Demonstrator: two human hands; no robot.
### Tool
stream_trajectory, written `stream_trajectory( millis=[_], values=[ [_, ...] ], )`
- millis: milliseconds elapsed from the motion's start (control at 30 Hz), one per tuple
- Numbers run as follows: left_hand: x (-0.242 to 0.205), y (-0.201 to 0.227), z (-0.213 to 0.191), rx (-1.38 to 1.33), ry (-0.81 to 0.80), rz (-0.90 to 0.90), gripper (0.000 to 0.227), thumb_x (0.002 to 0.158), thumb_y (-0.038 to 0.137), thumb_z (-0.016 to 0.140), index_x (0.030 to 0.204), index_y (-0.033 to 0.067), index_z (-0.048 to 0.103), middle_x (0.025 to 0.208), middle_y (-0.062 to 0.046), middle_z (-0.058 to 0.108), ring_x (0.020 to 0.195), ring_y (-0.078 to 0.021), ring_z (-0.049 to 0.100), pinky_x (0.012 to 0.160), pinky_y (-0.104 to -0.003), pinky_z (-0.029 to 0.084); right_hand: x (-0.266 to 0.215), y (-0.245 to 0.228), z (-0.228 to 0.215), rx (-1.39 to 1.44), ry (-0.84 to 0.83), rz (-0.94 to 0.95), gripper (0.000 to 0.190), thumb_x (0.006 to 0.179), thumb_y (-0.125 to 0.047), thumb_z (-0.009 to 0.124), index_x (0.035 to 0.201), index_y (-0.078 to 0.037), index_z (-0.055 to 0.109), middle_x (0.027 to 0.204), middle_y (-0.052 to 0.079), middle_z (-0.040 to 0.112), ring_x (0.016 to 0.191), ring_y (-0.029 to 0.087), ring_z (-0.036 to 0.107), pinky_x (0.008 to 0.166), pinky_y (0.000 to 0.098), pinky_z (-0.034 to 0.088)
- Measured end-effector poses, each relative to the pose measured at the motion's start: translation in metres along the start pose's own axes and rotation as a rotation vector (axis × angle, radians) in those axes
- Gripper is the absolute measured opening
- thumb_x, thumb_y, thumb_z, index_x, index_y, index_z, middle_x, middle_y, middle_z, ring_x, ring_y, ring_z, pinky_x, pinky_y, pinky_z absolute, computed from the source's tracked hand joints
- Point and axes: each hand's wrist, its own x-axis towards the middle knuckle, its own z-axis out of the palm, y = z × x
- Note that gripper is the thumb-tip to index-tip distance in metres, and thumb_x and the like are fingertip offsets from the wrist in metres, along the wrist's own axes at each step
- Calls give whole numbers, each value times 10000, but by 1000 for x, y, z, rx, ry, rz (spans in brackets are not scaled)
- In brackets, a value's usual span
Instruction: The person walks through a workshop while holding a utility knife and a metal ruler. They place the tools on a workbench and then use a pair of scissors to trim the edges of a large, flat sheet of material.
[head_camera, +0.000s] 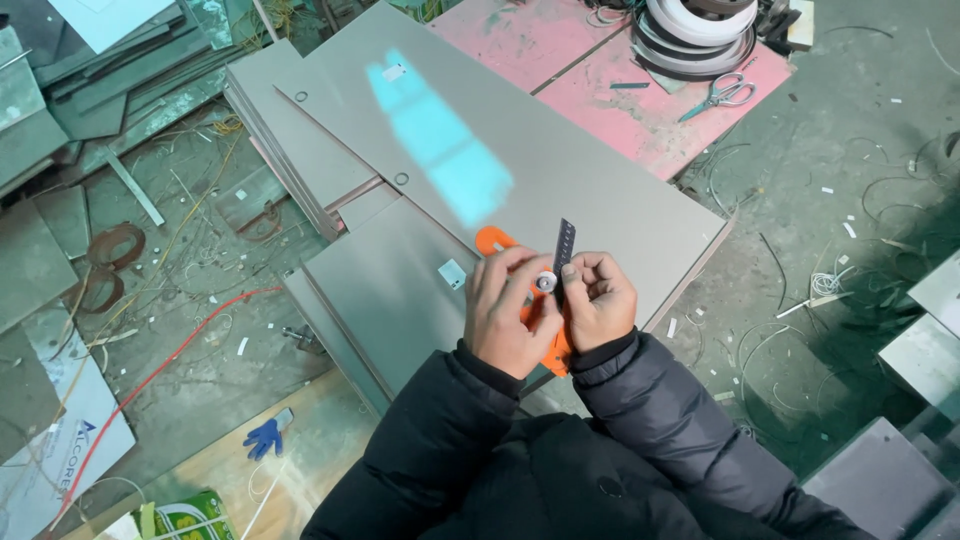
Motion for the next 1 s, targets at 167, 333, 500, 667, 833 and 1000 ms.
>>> stream_trajectory(
  millis=[167,333,500,667,833,1000],
  values=[
    [-6,-6,1,-53,-36,-6,421,1044,95,883,1448,130,769,1141,-9,717,1132,-296,699,1009,-442,544,1,-7,-4,-35,22,-20,54,1141,-57,746,1098,-35,770,684,28,600,655,65,597,537,238,488],
    [0,6,-5,-38,-57,0,578,1008,21,833,1561,126,702,1402,-82,777,1308,-348,685,1105,-480,511,0,-3,-9,-47,37,-20,54,1142,-58,741,1100,-37,767,677,1,548,648,56,585,540,221,464],
    [-5,-5,4,-45,-71,41,525,1071,84,888,1566,113,716,1207,3,785,1224,-274,711,1080,-419,520,-2,0,-11,-22,32,-4,48,1134,-48,738,1096,-38,767,684,46,671,633,59,602,544,220,482],
    [-1,1,3,-76,-78,-4,556,1041,117,850,1581,138,721,1310,-11,767,1252,-284,682,1070,-439,533,1,-2,-12,-30,38,-4,64,1137,-40,715,1098,-31,765,738,72,741,664,47,571,539,233,482],
    [-9,-17,7,51,-36,59,271,1037,285,946,1234,154,813,1117,33,635,1049,-227,626,961,-393,555,-1,-1,-12,-74,59,-41,64,1140,-56,738,1088,-40,771,680,21,628,637,42,550,515,220,447],
    [-5,-15,10,51,-5,189,204,1061,183,924,1127,52,781,1010,-36,578,950,-259,613,927,-375,613,-2,-1,-11,-103,71,-69,73,1138,-76,765,1073,-47,783,668,19,576,604,56,536,508,228,430]
  ],
)
